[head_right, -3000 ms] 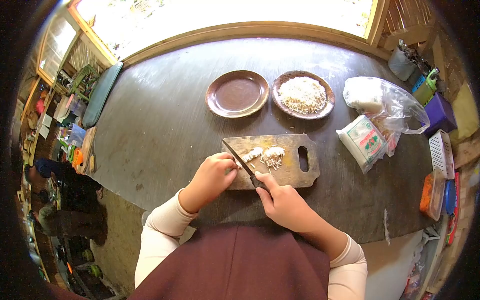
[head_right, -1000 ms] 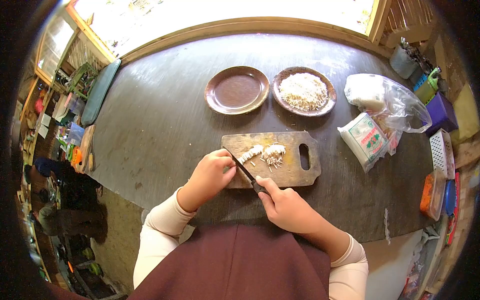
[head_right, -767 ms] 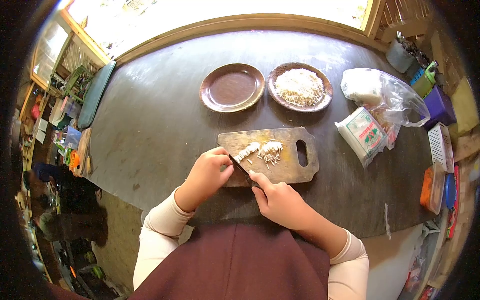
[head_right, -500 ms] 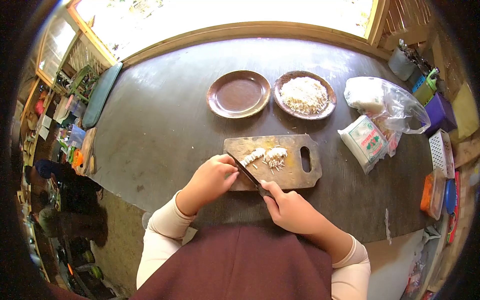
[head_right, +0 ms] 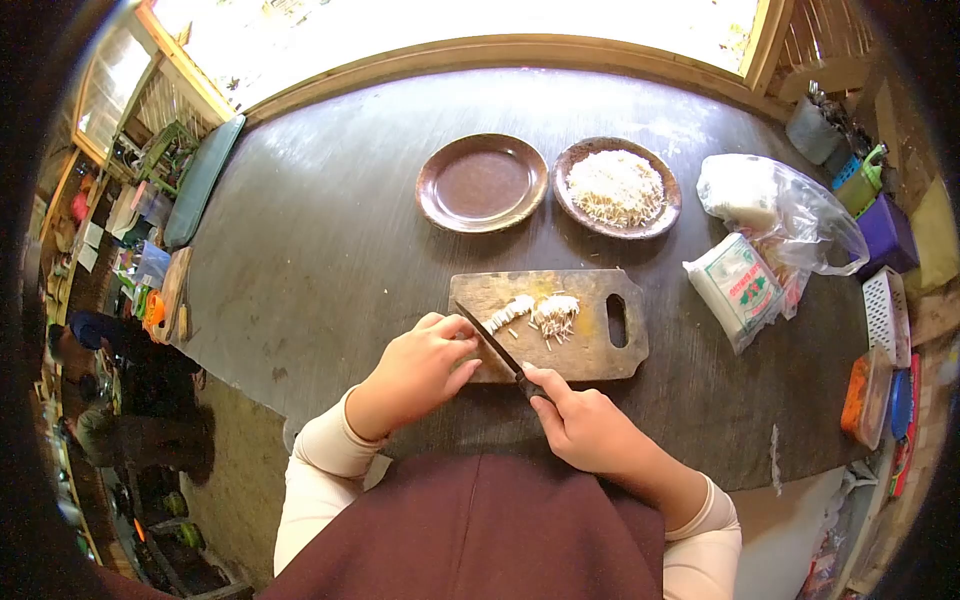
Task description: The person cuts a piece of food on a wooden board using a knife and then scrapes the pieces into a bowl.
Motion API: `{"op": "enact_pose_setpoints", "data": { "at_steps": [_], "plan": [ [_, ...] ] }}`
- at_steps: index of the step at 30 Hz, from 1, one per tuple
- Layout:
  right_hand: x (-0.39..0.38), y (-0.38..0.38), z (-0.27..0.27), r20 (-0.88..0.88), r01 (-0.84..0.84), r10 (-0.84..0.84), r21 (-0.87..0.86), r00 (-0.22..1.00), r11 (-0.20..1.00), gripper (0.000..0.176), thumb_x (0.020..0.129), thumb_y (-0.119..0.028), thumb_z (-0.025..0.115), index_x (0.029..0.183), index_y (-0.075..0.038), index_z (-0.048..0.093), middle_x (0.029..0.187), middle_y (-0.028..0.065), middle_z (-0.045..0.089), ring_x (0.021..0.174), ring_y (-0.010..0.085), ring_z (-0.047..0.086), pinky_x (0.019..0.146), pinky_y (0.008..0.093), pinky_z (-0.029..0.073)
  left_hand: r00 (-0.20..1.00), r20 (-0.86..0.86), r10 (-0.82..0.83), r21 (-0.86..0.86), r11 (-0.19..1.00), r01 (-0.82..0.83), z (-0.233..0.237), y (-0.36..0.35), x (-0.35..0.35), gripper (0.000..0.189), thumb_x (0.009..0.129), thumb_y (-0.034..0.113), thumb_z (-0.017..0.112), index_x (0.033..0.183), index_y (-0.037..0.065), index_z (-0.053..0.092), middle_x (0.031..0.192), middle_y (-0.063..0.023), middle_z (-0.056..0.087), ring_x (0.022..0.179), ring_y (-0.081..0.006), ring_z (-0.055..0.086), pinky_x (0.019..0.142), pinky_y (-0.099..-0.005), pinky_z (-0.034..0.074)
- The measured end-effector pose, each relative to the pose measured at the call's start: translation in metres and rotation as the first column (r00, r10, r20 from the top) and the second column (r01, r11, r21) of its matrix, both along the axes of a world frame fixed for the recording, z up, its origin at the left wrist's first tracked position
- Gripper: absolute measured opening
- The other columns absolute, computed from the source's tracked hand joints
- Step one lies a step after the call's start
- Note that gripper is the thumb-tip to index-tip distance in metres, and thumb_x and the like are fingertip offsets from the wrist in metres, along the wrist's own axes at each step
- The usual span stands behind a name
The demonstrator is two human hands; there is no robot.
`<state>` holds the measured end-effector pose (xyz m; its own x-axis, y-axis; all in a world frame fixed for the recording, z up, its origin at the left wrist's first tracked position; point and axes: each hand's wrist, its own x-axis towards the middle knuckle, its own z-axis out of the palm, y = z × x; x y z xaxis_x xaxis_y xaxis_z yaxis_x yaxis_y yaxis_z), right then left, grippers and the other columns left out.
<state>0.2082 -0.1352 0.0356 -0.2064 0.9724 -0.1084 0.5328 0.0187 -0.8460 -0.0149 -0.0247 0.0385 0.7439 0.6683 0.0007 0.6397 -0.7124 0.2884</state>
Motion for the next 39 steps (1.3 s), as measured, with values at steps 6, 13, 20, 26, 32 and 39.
{"op": "enact_pose_setpoints", "data": {
  "at_steps": [6, 13, 20, 26, 32, 39],
  "plan": [
    [-0.002, -0.001, 0.0, -0.012, 0.002, -0.002, -0.004, 1.0, 1.0, 0.037, 0.097, -0.01, 0.057, 0.133, -0.005, 0.049, 0.065, 0.0236, 0.061, 0.062, 0.0417, 0.065, 0.058, 0.0453, 0.05, 1.0, 0.02, -0.006, 0.005, 1.0, 0.006, -0.001, 0.001, 0.0, 0.022, 0.086, 0.021, 0.068, 0.102, 0.006, 0.072, 0.108, -0.0049, 0.063, 0.103, -0.0262, 0.059, 0.087, -0.0366, 0.053],
    [-0.004, -0.001, -0.001, 0.004, -0.005, 0.005, 0.009, 1.0, 1.0, 0.038, 0.097, -0.01, 0.057, 0.134, -0.004, 0.049, 0.068, 0.0244, 0.062, 0.063, 0.042, 0.066, 0.058, 0.0459, 0.05, 1.0, 0.007, -0.01, -0.009, 1.0, 0.01, 0.0, 0.001, 0.0, 0.022, 0.086, 0.022, 0.069, 0.102, 0.007, 0.072, 0.107, -0.0059, 0.063, 0.102, -0.0267, 0.06, 0.086, -0.0371, 0.053],
    [-0.004, -0.001, -0.004, 0.009, -0.005, 0.005, 0.037, 1.0, 0.999, 0.038, 0.097, -0.01, 0.057, 0.134, -0.005, 0.049, 0.068, 0.0246, 0.063, 0.064, 0.0418, 0.066, 0.058, 0.0453, 0.051, 1.0, 0.01, -0.01, -0.005, 1.0, 0.01, -0.001, 0.001, 0.0, 0.023, 0.087, 0.023, 0.069, 0.101, 0.005, 0.072, 0.106, -0.0064, 0.064, 0.102, -0.0272, 0.06, 0.086, -0.0378, 0.053],
    [-0.004, -0.001, -0.005, -0.005, 0.008, -0.008, 0.027, 1.0, 1.0, 0.038, 0.097, -0.01, 0.058, 0.134, -0.005, 0.049, 0.067, 0.0245, 0.063, 0.063, 0.0418, 0.066, 0.058, 0.0453, 0.051, 1.0, 0.015, -0.019, 0.002, 1.0, 0.018, 0.001, 0.002, 0.0, 0.022, 0.087, 0.024, 0.069, 0.099, 0.005, 0.072, 0.106, -0.0066, 0.064, 0.102, -0.0272, 0.06, 0.085, -0.0381, 0.053],
    [-0.002, 0.004, 0.003, 0.012, 0.013, -0.013, -0.026, 1.0, 1.0, 0.036, 0.096, -0.011, 0.059, 0.132, -0.007, 0.053, 0.063, 0.0228, 0.061, 0.058, 0.0411, 0.064, 0.055, 0.0456, 0.049, 1.0, 0.003, -0.018, -0.018, 1.0, 0.018, 0.0, 0.002, 0.001, 0.024, 0.087, 0.026, 0.07, 0.099, 0.005, 0.072, 0.106, -0.0069, 0.063, 0.102, -0.027, 0.06, 0.085, -0.0379, 0.053],
    [-0.013, 0.005, -0.008, 0.069, 0.048, -0.054, 0.092, 0.996, 0.995, 0.038, 0.095, -0.009, 0.06, 0.132, -0.007, 0.054, 0.064, 0.023, 0.061, 0.056, 0.0396, 0.063, 0.055, 0.0435, 0.048, 0.998, -0.063, -0.028, 0.009, 1.0, 0.029, 0.003, -0.003, 0.003, 0.029, 0.087, 0.03, 0.069, 0.1, 0.004, 0.072, 0.107, -0.0073, 0.062, 0.102, -0.0271, 0.059, 0.085, -0.0373, 0.054]
  ]
}}
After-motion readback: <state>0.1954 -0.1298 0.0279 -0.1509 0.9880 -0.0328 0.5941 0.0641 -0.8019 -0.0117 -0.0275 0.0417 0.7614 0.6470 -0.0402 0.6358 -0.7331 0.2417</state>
